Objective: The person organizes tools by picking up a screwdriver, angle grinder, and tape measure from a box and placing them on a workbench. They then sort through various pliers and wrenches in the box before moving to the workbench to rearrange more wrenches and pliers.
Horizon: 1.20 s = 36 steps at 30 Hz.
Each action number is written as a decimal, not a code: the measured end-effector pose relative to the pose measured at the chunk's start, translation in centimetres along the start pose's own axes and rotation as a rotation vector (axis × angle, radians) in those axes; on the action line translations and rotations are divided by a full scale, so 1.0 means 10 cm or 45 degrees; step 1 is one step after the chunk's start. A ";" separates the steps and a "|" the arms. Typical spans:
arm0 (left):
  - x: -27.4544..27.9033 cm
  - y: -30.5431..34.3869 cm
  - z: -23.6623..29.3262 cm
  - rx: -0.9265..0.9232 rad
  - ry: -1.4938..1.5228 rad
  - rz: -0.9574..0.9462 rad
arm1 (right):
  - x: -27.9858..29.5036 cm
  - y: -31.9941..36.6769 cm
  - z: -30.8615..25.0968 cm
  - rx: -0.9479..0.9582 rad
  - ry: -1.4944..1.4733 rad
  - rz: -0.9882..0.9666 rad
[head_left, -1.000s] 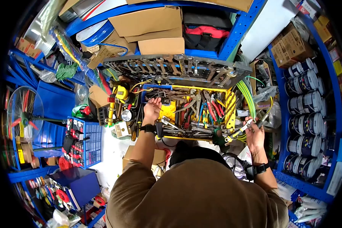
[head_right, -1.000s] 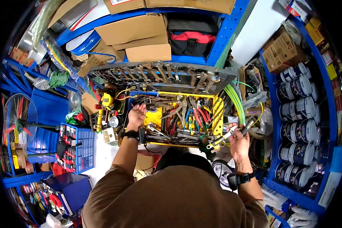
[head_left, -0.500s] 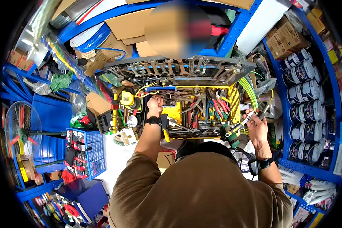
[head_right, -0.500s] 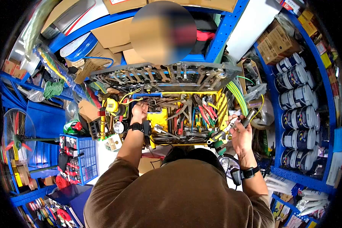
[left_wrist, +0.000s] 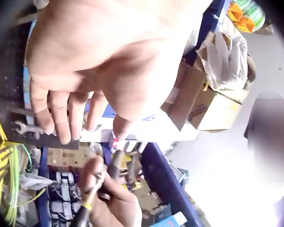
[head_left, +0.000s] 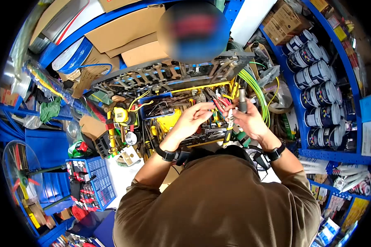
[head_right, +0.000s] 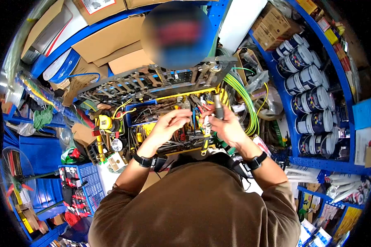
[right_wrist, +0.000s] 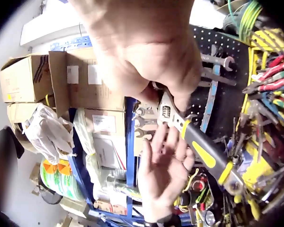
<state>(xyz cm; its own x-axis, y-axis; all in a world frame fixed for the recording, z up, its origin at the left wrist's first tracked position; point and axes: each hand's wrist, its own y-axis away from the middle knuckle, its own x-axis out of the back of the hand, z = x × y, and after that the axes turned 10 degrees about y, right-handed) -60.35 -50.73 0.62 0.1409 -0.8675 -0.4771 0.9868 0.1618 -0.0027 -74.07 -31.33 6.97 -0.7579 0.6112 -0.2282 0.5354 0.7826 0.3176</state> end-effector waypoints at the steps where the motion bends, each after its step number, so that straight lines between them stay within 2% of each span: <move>1: -0.13 -0.04 0.12 -0.034 -0.049 -0.009 | 0.01 -0.05 0.05 -0.019 0.075 -0.093; 2: -0.26 -0.07 0.25 -0.122 -0.102 -0.037 | -0.08 -0.05 0.02 -0.015 0.072 -0.154; 4: -0.31 -0.13 0.28 0.043 -0.020 -0.027 | -0.14 -0.05 0.06 -0.009 0.172 -0.218; 5: -0.33 -0.16 0.20 -0.062 -0.148 0.006 | -0.19 -0.04 0.00 0.023 0.264 -0.262; 6: -0.31 -0.15 0.20 0.105 -0.148 -0.019 | -0.16 -0.07 0.05 0.076 0.485 -0.262; 8: -0.32 -0.12 0.03 -0.006 -0.173 -0.010 | -0.16 -0.08 0.09 0.172 0.618 -0.258; 9: -0.29 -0.11 -0.11 -0.030 -0.174 0.024 | -0.17 -0.06 0.08 0.109 0.414 -0.261; 10: -0.31 -0.11 -0.19 -0.029 -0.030 -0.032 | -0.17 -0.10 0.14 0.151 0.369 -0.176; 12: -0.31 0.01 -0.29 0.243 0.097 -0.016 | -0.15 -0.18 0.15 0.165 0.545 -0.058; 13: -0.28 0.03 -0.31 0.369 -0.025 -0.061 | -0.20 -0.17 0.09 0.166 0.504 -0.035; 14: -0.34 0.10 -0.32 0.281 -0.064 -0.009 | -0.20 -0.20 0.09 0.169 0.502 -0.037; 16: -0.23 0.12 -0.42 0.294 -0.163 -0.031 | -0.19 -0.26 0.14 0.218 0.636 -0.054; 18: -0.10 0.20 -0.48 0.172 -0.261 -0.063 | -0.22 -0.31 0.17 0.245 0.550 -0.098; 20: 0.00 0.37 -0.42 0.198 -0.141 -0.081 | -0.24 -0.46 0.21 0.231 0.764 -0.013; 21: 0.05 0.49 -0.38 0.218 -0.148 -0.027 | -0.23 -0.48 0.18 0.054 0.860 -0.041; 22: 0.11 0.61 -0.35 0.238 -0.155 0.024 | -0.28 -0.53 0.17 0.012 0.839 -0.102; 24: 0.31 0.85 -0.43 0.190 -0.139 0.154 | -0.33 -0.77 0.33 -0.260 1.247 -0.247; 25: 0.39 0.95 -0.45 0.182 -0.176 0.244 | -0.31 -0.95 0.60 -0.174 1.180 -0.451; 26: 0.47 1.04 -0.47 0.177 -0.214 0.332 | -0.46 -1.01 0.63 -0.391 1.406 -0.487; 27: 0.53 1.11 -0.52 0.094 -0.174 0.450 | -0.53 -1.16 0.89 -0.333 1.508 -0.587; 28: 0.56 1.18 -0.49 0.124 -0.193 0.560 | -0.59 -1.33 1.20 -0.272 1.607 -0.689; 30: 0.58 1.27 -0.50 0.081 -0.133 0.764 | -0.91 -1.51 1.41 -0.428 1.730 -0.836; 31: 0.70 1.34 -0.64 0.037 -0.166 0.812 | -1.06 -1.56 1.43 -0.309 1.737 -0.793; 32: 0.64 1.37 -0.56 0.015 -0.137 0.876 | -1.17 -1.72 1.72 -0.222 1.702 -0.618; 34: 0.63 1.45 -0.53 0.137 -0.117 1.028 | -1.36 -1.82 1.78 -0.124 1.338 -0.502; 35: 0.66 1.45 -0.54 0.135 -0.116 1.030 | -1.38 -1.85 1.78 -0.123 1.339 -0.504; 36: 0.69 1.46 -0.57 0.111 -0.111 1.057 | -1.41 -1.85 1.80 -0.013 1.477 -0.452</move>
<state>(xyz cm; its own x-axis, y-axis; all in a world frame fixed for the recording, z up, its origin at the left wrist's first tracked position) -45.46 -51.65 -7.71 0.8263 -0.5164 -0.2249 0.5620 0.7300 0.3888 -66.62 -52.30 -12.22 -0.7482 -0.1103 0.6543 0.2314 0.8808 0.4131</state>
